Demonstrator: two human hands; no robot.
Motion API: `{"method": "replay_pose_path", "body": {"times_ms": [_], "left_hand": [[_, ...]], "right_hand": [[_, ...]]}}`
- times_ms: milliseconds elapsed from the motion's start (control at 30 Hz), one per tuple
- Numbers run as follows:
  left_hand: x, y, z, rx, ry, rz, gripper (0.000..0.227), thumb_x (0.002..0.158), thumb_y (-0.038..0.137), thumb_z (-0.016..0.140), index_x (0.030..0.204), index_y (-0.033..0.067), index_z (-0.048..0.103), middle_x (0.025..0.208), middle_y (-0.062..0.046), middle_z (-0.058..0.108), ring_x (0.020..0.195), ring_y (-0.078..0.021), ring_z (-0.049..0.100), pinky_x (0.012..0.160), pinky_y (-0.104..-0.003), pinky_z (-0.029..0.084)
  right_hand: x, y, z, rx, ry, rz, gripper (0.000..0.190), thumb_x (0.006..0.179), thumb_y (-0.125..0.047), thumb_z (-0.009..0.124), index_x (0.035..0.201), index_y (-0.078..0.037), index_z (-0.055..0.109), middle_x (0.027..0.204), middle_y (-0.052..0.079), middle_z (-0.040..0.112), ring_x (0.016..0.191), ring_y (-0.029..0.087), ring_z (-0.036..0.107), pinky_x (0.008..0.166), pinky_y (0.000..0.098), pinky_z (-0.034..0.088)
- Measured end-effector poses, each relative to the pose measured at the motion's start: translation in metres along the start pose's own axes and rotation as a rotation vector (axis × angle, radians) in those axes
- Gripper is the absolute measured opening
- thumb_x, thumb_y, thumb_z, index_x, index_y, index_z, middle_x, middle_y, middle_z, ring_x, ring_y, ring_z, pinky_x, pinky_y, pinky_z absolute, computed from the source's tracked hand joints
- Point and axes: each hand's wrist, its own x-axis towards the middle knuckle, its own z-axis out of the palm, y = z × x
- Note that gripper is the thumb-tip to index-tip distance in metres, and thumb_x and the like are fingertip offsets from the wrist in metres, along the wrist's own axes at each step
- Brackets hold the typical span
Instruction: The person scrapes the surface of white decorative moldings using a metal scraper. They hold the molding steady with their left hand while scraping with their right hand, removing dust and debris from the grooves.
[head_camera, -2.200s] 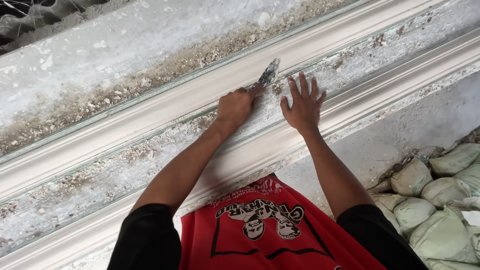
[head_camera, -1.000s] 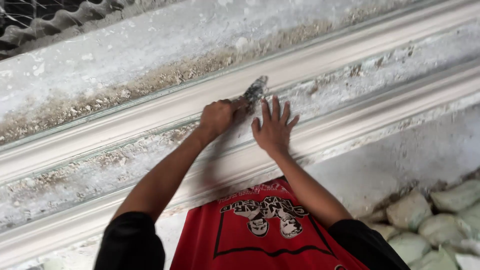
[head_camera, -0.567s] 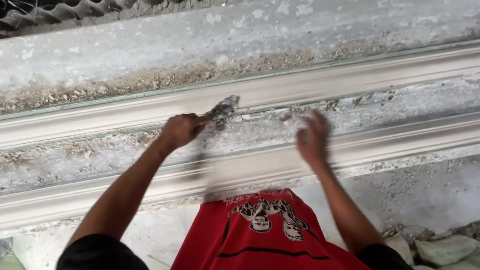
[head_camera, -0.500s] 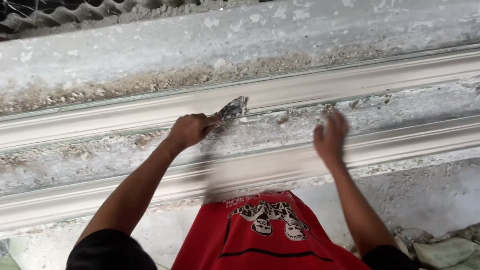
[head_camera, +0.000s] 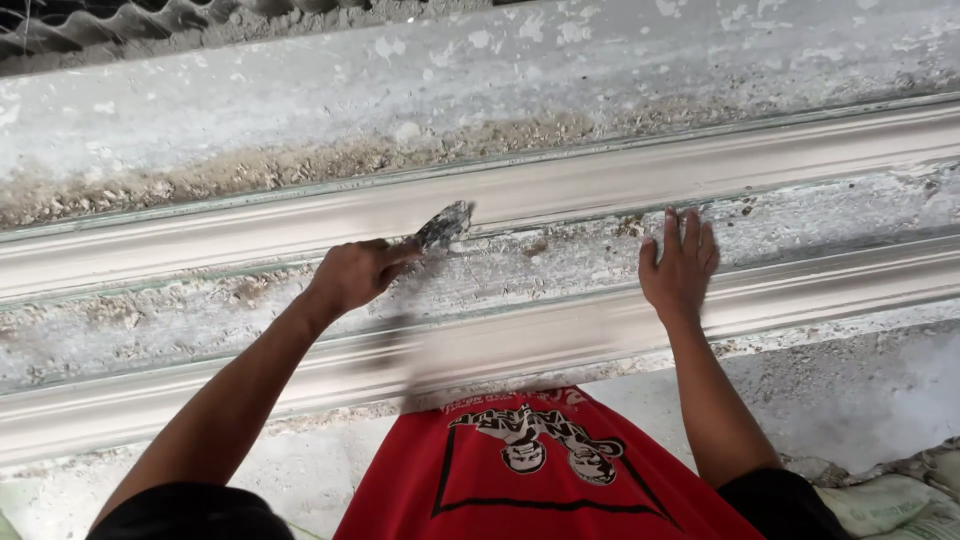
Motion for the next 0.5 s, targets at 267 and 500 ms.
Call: {"method": "replay_pose_path", "body": {"times_ms": [267, 500], "left_hand": [[0.003, 0.004, -0.001, 0.058, 0.011, 0.034, 0.033, 0.102, 0.032, 0.061, 0.134, 0.0309, 0.070, 0.081, -0.009, 0.075, 0.053, -0.0187, 0.063, 0.045, -0.037, 0.055], [-0.003, 0.002, -0.001, 0.066, -0.002, 0.014, 0.031, 0.102, 0.035, 0.061, 0.132, 0.0309, 0.069, 0.085, -0.008, 0.076, 0.050, -0.0189, 0.064, 0.042, -0.036, 0.054]], "right_hand": [[-0.003, -0.001, 0.002, -0.008, -0.010, 0.007, 0.060, 0.105, -0.037, 0.053, 0.158, -0.011, 0.048, 0.165, 0.023, 0.037, 0.152, 0.049, 0.026, 0.120, 0.0677, 0.018], [-0.005, 0.002, 0.002, -0.008, -0.019, 0.020, 0.060, 0.104, -0.037, 0.052, 0.159, -0.012, 0.048, 0.166, 0.022, 0.036, 0.152, 0.049, 0.026, 0.120, 0.0685, 0.018]]}}
